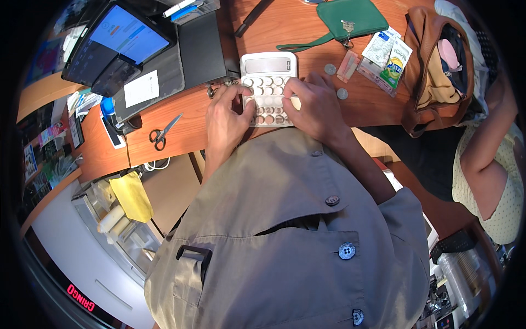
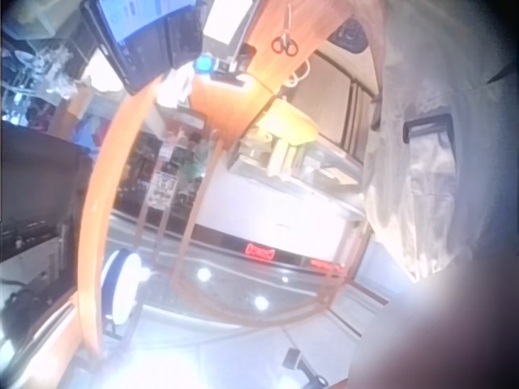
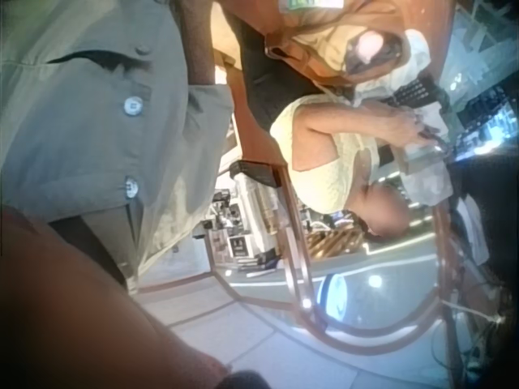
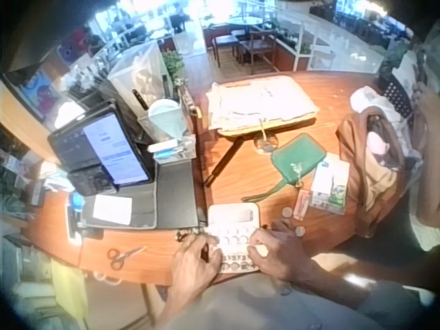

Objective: The person uses scissors to repeatedly press and pry at the buttons of a white calculator on a wooden counter. They also handle a roll of tape and a tablet nearby. The task appears to be an attempt to fix or adjust the calculator's buttons.

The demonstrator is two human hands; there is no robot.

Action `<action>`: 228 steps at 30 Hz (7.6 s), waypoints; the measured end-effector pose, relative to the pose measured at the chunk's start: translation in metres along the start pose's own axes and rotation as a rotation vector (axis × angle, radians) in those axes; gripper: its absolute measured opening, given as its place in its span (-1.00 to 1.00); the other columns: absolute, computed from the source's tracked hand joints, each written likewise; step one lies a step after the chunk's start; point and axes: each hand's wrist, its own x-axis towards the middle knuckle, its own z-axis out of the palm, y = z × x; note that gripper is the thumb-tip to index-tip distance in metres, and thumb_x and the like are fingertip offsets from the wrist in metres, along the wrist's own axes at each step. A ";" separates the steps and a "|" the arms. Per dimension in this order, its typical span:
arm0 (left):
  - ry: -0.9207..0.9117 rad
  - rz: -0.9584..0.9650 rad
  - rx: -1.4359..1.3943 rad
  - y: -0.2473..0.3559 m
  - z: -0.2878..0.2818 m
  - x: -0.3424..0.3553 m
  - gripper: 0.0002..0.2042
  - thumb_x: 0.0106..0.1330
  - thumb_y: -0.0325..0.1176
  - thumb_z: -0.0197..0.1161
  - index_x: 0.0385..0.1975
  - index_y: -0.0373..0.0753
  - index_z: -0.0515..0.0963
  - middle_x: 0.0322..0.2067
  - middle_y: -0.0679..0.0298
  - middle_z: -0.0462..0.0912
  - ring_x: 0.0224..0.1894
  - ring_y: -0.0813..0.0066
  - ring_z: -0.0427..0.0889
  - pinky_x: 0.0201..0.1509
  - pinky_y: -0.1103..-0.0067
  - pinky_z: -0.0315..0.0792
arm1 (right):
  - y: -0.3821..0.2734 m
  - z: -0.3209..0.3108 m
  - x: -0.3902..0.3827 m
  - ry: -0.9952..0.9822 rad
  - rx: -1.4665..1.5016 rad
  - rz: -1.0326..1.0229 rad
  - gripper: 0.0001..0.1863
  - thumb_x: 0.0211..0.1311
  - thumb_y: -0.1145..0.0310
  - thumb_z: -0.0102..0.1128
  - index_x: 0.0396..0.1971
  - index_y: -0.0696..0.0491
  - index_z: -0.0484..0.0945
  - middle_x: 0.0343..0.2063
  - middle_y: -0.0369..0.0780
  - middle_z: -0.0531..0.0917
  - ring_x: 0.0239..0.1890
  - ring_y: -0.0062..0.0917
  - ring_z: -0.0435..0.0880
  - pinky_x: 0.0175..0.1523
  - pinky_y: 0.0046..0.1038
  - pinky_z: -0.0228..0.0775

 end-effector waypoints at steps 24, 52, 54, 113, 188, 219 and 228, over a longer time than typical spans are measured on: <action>-0.115 0.472 0.297 0.001 -0.007 -0.033 -0.63 0.37 -0.32 0.35 0.14 -0.30 0.66 0.27 0.21 0.62 0.44 -0.09 0.29 0.40 0.02 0.21 | -0.002 0.002 -0.002 0.055 -0.066 -0.038 -0.82 0.09 0.41 0.45 -0.40 -0.04 0.56 -0.56 -0.29 0.56 -0.31 -0.37 0.55 0.01 -0.29 0.31; 0.049 0.276 0.383 0.009 0.030 -0.058 -0.50 0.40 -0.08 0.33 0.27 -0.17 0.60 0.21 0.10 0.38 0.18 -0.03 0.26 0.32 0.06 0.11 | 0.016 -0.003 -0.024 0.170 0.025 -0.105 -0.62 0.13 0.38 0.45 -0.03 -0.01 0.60 -0.14 -0.19 0.61 0.02 -0.18 0.48 0.17 -0.14 0.29; 0.037 0.205 0.384 0.007 0.026 -0.062 -0.50 0.39 -0.08 0.33 0.27 -0.15 0.61 0.24 0.10 0.37 0.19 -0.04 0.26 0.30 0.07 0.12 | 0.016 -0.002 -0.025 0.167 0.021 -0.100 -0.62 0.13 0.39 0.45 -0.03 -0.01 0.60 -0.14 -0.20 0.61 0.02 -0.18 0.49 0.18 -0.13 0.29; 0.182 0.316 0.210 -0.020 -0.009 -0.053 -0.58 0.33 -0.24 0.34 0.18 -0.18 0.62 0.31 0.06 0.40 0.21 -0.08 0.34 0.28 0.10 0.22 | -0.028 -0.028 -0.008 -0.182 -0.397 -0.179 -0.62 0.34 0.08 0.30 0.04 -0.04 0.74 0.45 -0.11 0.34 0.57 0.04 0.02 0.53 0.35 -0.33; -1.117 0.800 -0.070 0.049 0.055 0.127 -0.58 0.28 -0.35 0.43 0.16 -0.18 0.65 -0.07 0.21 0.79 -0.03 0.37 0.76 0.09 0.45 0.56 | -0.100 0.029 -0.127 0.116 0.885 0.887 -0.48 0.46 0.13 0.23 0.25 0.16 0.52 -0.58 -0.46 0.42 -0.51 -0.79 0.37 -0.34 -0.64 0.06; -1.099 0.778 -0.058 0.048 0.057 0.125 -0.60 0.28 -0.29 0.42 0.13 -0.15 0.66 -0.08 0.24 0.78 0.00 0.37 0.74 0.12 0.42 0.53 | -0.075 0.047 -0.127 0.181 1.013 0.799 -0.46 0.51 0.13 0.19 0.32 0.17 0.48 -0.55 -0.46 0.37 -0.49 -0.79 0.31 -0.33 -0.66 0.05; -1.085 0.787 -0.049 0.048 0.056 0.125 -0.61 0.29 -0.28 0.41 0.13 -0.14 0.67 -0.07 0.24 0.78 0.00 0.35 0.74 0.14 0.40 0.52 | -0.076 0.048 -0.126 0.178 1.003 0.818 -0.43 0.51 0.07 0.19 0.33 0.15 0.47 -0.55 -0.44 0.40 -0.48 -0.78 0.31 -0.32 -0.66 0.03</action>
